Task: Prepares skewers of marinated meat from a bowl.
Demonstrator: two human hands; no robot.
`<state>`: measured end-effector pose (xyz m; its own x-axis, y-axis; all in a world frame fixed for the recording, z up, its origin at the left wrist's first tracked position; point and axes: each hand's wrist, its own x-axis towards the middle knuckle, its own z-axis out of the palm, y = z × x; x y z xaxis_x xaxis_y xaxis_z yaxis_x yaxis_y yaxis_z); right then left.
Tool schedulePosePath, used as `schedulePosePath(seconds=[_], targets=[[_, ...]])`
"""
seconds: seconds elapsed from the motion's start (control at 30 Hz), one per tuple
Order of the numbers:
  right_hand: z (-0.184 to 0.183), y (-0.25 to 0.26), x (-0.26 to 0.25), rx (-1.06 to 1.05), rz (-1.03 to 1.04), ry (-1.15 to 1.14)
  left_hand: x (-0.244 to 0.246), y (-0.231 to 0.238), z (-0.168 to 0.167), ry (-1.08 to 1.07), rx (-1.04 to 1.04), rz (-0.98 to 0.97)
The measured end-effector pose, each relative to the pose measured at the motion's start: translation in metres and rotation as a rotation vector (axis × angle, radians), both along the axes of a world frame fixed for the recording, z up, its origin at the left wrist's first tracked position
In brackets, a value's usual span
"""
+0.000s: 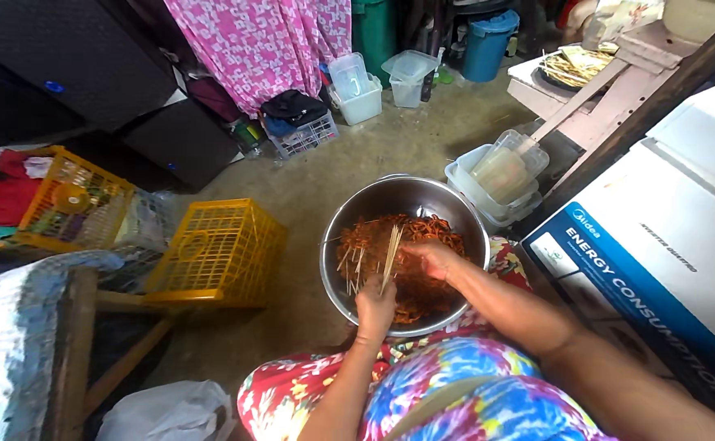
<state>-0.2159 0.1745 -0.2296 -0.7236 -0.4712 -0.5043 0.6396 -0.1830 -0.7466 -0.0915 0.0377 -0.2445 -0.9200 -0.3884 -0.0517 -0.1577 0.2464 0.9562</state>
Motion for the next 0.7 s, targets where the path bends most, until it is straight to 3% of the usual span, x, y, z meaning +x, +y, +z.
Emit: schedulePosePath(seconds=[0.17, 0.7], targets=[[-0.001, -0.001, -0.001, 0.003, -0.109, -0.035, -0.001, 0.000, -0.001, -0.008, -0.022, -0.014], [0.000, -0.009, 0.019, 0.136, 0.216, 0.012, 0.001, 0.001, 0.001, -0.011, -0.001, 0.013]])
